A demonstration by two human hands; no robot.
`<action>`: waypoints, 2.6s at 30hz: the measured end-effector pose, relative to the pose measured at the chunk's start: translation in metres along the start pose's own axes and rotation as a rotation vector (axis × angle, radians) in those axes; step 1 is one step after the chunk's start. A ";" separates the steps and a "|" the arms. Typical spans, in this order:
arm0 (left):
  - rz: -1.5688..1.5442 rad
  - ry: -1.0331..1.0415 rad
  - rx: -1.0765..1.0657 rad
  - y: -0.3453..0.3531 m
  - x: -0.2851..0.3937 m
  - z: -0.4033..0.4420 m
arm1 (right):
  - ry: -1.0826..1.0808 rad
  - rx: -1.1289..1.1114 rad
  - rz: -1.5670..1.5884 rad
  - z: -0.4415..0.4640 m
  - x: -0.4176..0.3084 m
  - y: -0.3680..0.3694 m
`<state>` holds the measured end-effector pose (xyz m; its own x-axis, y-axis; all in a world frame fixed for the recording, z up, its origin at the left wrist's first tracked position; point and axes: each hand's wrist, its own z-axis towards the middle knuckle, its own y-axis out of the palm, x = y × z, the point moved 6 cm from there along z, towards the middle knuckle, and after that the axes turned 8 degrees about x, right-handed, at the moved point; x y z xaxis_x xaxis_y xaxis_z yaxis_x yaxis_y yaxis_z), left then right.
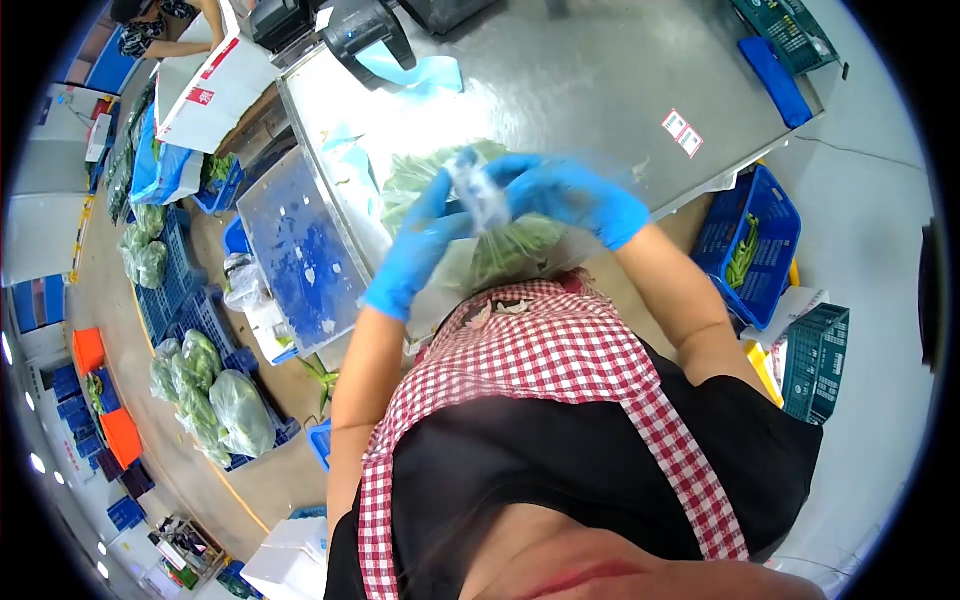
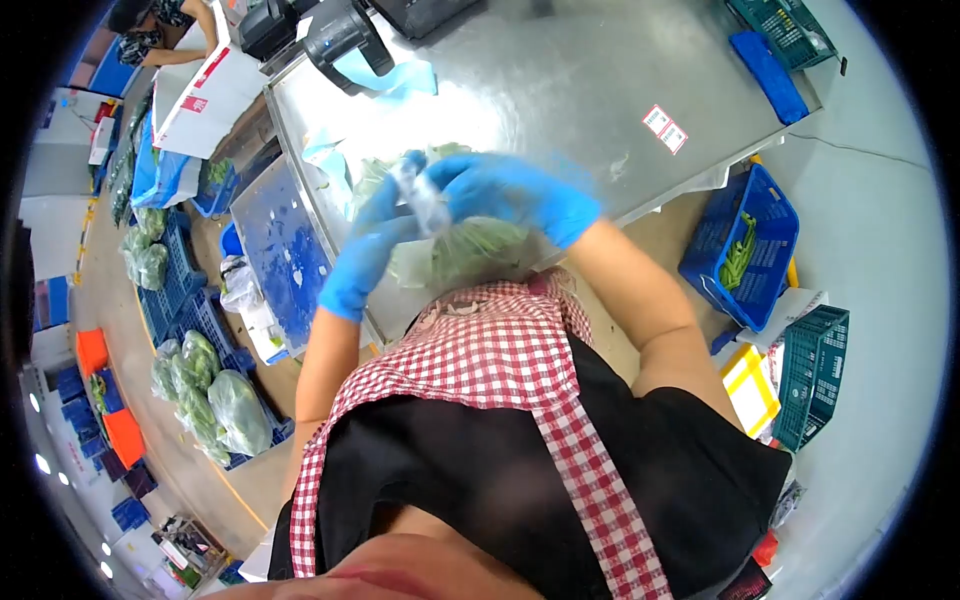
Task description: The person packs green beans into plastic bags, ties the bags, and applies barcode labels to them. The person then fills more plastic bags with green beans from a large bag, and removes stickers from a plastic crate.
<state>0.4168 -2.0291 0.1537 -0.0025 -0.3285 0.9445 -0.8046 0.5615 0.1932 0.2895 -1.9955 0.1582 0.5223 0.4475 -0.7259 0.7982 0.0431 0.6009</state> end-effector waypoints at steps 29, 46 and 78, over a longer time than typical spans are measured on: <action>-0.334 0.053 0.829 -0.122 -0.053 -0.108 | 0.186 1.454 -1.537 -0.101 -0.068 -0.496; 0.010 0.210 0.259 0.060 0.023 0.044 | -0.265 0.358 -0.170 0.007 -0.061 -0.098; 0.672 0.693 0.581 0.001 0.038 -0.047 | -0.322 0.566 -0.130 -0.001 0.007 -0.006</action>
<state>0.4441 -2.0050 0.2022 -0.3549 0.5014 0.7891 -0.9191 -0.0326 -0.3927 0.2884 -1.9917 0.1496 0.4047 0.1776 -0.8970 0.8493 -0.4368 0.2966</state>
